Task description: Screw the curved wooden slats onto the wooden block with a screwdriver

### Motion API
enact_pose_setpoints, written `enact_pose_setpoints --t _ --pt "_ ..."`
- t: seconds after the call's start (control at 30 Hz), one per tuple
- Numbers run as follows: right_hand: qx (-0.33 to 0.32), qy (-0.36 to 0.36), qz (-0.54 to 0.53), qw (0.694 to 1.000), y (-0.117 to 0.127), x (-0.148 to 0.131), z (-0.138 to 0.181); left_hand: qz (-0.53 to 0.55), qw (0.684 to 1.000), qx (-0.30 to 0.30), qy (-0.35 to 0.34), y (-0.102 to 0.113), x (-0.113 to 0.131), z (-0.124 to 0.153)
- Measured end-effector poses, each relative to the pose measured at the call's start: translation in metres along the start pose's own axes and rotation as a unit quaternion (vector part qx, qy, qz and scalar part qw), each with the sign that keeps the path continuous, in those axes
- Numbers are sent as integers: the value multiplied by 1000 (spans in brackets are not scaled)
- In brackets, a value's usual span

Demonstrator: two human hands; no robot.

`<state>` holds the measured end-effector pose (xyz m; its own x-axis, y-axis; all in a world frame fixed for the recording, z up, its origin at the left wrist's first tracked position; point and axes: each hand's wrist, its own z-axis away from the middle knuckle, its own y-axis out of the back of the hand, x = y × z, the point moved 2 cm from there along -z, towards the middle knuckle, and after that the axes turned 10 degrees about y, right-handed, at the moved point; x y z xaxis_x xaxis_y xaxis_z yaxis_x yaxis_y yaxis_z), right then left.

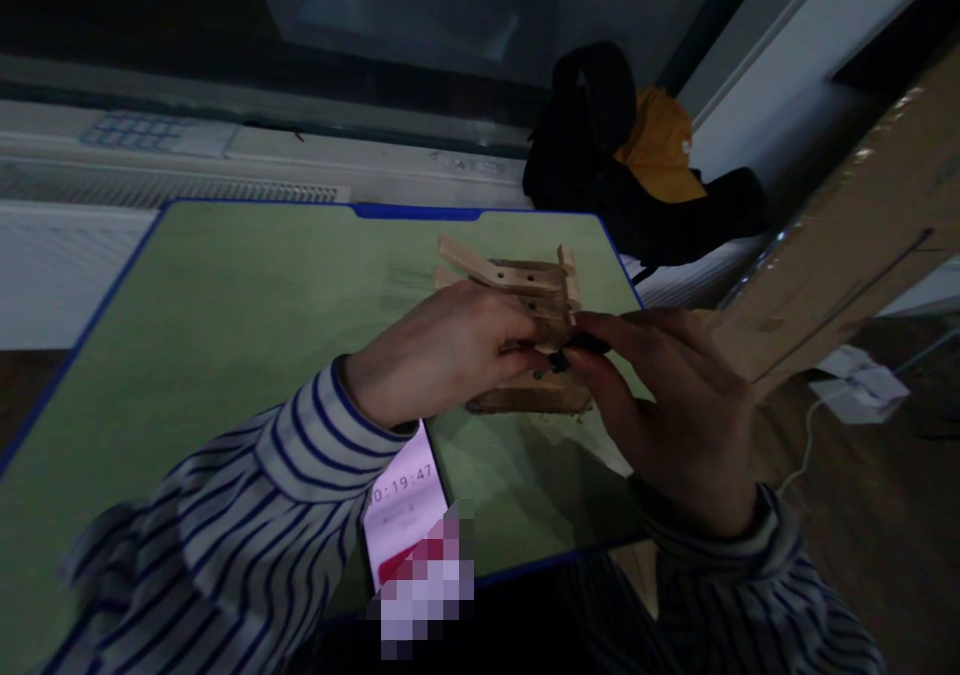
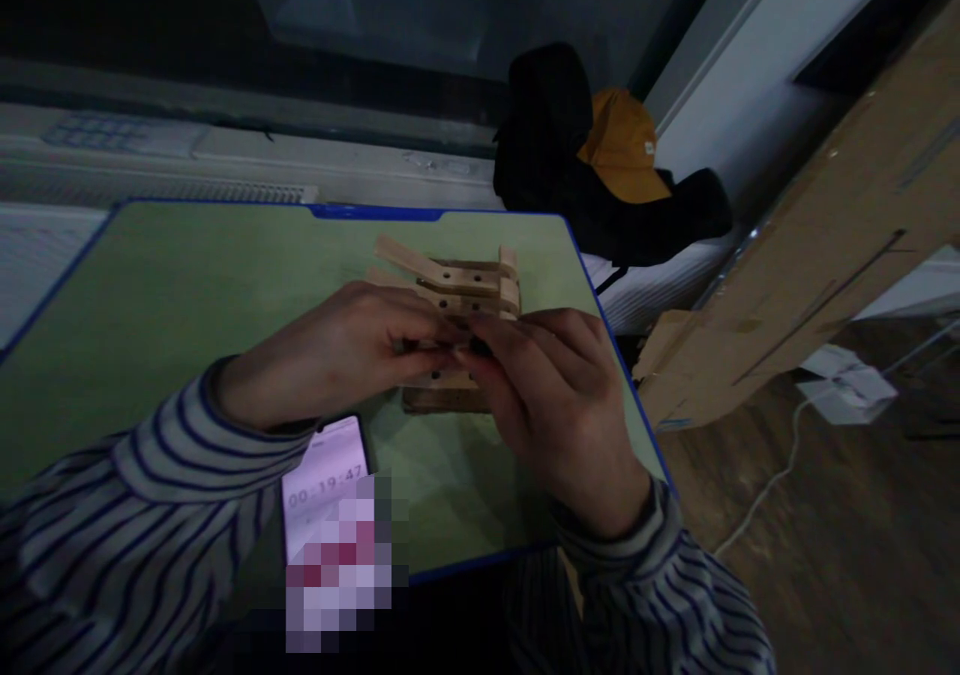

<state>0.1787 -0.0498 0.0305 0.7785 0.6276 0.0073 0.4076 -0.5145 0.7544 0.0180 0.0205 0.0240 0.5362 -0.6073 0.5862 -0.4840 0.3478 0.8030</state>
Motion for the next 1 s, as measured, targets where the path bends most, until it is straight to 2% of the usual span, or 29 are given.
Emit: enact_pose_setpoints --t 0.23,0.53,0.73,0.87,1.0 --pt "8 -1 5 1000 0 -4 0 7 1000 -7 2 1 -2 1" --pt "17 -5 11 1000 -3 -5 1 1 1000 12 5 3 -3 1" --pt "-17 14 11 1000 -3 -5 -1 -7 998 66 -8 12 -4 12" --pt "14 -26 -9 1000 5 1 4 -5 992 123 39 16 -10 23" --pt "102 -124 -32 987 21 3 15 -9 981 172 89 18 -16 35"
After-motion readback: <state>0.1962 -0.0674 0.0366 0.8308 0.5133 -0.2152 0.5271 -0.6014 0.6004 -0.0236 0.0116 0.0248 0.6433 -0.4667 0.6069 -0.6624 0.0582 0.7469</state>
